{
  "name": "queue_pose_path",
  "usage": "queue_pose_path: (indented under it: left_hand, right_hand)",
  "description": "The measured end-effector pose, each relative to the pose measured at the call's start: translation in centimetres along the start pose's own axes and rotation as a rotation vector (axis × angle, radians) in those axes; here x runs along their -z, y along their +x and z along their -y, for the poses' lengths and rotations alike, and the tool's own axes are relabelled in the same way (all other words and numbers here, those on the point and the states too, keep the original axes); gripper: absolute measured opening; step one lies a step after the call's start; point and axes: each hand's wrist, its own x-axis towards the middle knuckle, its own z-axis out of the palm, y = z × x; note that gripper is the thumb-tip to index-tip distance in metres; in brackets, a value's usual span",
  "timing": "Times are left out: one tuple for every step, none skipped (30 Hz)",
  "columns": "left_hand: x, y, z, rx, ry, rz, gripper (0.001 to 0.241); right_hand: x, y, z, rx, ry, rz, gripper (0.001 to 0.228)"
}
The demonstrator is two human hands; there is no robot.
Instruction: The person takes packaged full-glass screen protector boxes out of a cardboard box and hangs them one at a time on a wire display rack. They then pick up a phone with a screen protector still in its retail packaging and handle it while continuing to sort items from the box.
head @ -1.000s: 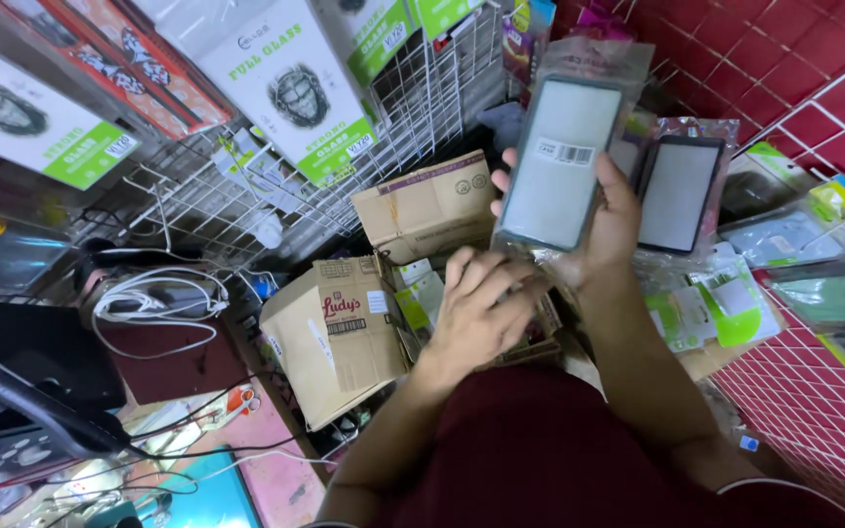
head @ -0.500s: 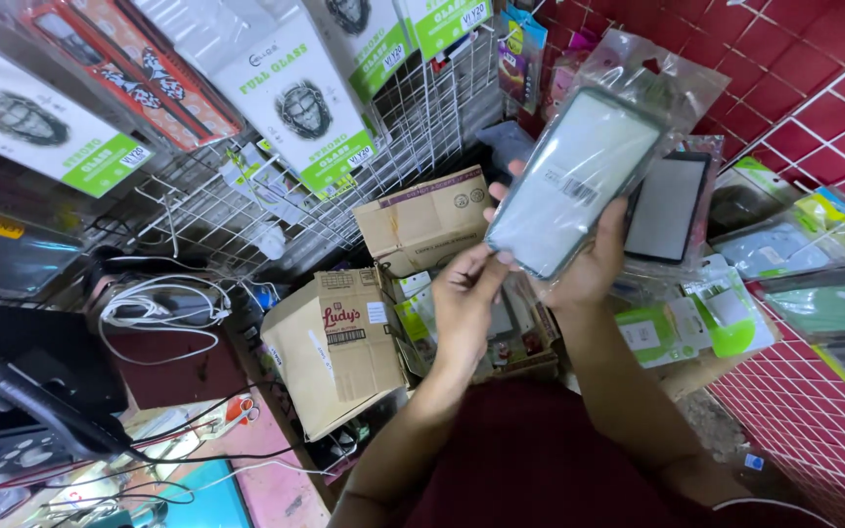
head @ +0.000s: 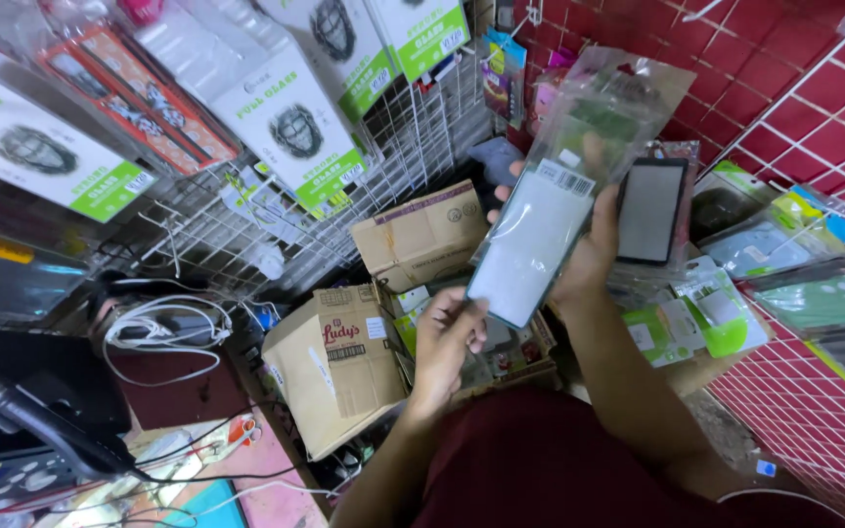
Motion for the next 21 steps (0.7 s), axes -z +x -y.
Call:
queue_pose_path:
  left_hand:
    - [-0.1, 0.4, -0.5, -0.006, 0.001, 0.005, 0.014]
    - [-0.1, 0.7, -0.8, -0.031, 0.034, 0.009, 0.016]
    - [-0.2, 0.9, -1.1, -0.056, 0.066, 0.014, 0.018]
    - [0.1, 0.9, -1.4, -0.057, 0.066, 0.014, 0.018]
    - [0.4, 0.9, -1.7, -0.043, 0.107, 0.039, 0.02]
    - [0.6, 0.9, -1.9, -0.027, 0.147, 0.066, 0.021]
    - [1.4, 0.3, -2.1, -0.026, 0.145, 0.067, 0.021]
    - [2.1, -0.1, -2.3, 0.01, 0.183, 0.107, 0.021]
    - [2.9, -0.4, -2.4, 0.046, 0.221, 0.146, 0.022]
    - [4.3, -0.6, -2.5, 0.046, 0.218, 0.153, 0.022]
    - [5.7, -0.8, -2.6, 0.092, 0.248, 0.19, 0.021]
    - [7.2, -1.2, -2.7, 0.142, 0.28, 0.221, 0.02]
    - [8.1, -1.3, -3.1, 0.146, 0.278, 0.223, 0.02]
    - [9.0, -1.2, -3.6, 0.161, 0.256, 0.216, 0.019]
    - [10.0, -1.1, -4.0, 0.176, 0.235, 0.209, 0.018]
    - [9.3, -0.8, -4.8, 0.174, 0.234, 0.204, 0.018]
    - [8.7, -0.5, -5.6, 0.129, 0.168, 0.173, 0.017]
    - [8.2, -0.5, -6.3, 0.085, 0.101, 0.138, 0.017]
    - [6.7, 0.2, -6.8, 0.084, 0.101, 0.131, 0.017]
    - [5.2, 1.1, -7.4, 0.015, 0.091, 0.094, 0.018]
    - [3.7, 1.9, -8.0, -0.053, 0.081, 0.056, 0.019]
  right_hand:
    - [-0.7, 0.2, 0.1, 0.005, -0.001, 0.006, 0.083]
    - [-1.4, 0.3, 0.1, 0.003, 0.009, 0.023, 0.077]
    - [-2.0, 0.3, 0.2, 0.001, 0.019, 0.041, 0.072]
    - [-1.8, 0.6, 0.5, 0.0, 0.019, 0.042, 0.072]
    - [-1.6, 0.8, 0.8, -0.047, 0.143, -0.041, 0.078]
    - [-1.4, 1.0, 1.2, -0.093, 0.265, -0.127, 0.086]
    - [-0.5, 1.3, 1.6, -0.093, 0.263, -0.128, 0.086]
    - [0.3, 1.8, 2.0, -0.006, 0.152, -0.018, 0.068]
    - [1.2, 2.3, 2.5, 0.082, 0.04, 0.091, 0.055]
    - [1.3, 2.5, 3.1, 0.087, 0.033, 0.09, 0.055]
    - [1.3, 2.8, 3.6, 0.07, 0.092, 0.068, 0.056]
    - [1.3, 2.8, 4.0, 0.05, 0.154, 0.043, 0.058]
    - [1.3, 2.6, 3.9, 0.051, 0.152, 0.039, 0.058]
    - [1.2, 2.6, 3.8, 0.057, 0.152, 0.093, 0.054]
    - [1.0, 2.6, 3.6, 0.064, 0.151, 0.148, 0.049]
    - [0.3, 2.5, 3.2, 0.061, 0.154, 0.15, 0.049]
    - [-0.4, 2.5, 2.8, 0.054, 0.084, 0.145, 0.051]
    - [-1.1, 2.2, 2.2, 0.045, 0.017, 0.139, 0.053]
    - [0.3, 1.6, 1.2, 0.038, 0.021, 0.14, 0.053]
    - [1.7, 1.0, 0.3, 0.002, 0.012, 0.046, 0.057]
    - [3.0, 0.5, -0.7, -0.033, 0.003, -0.048, 0.063]
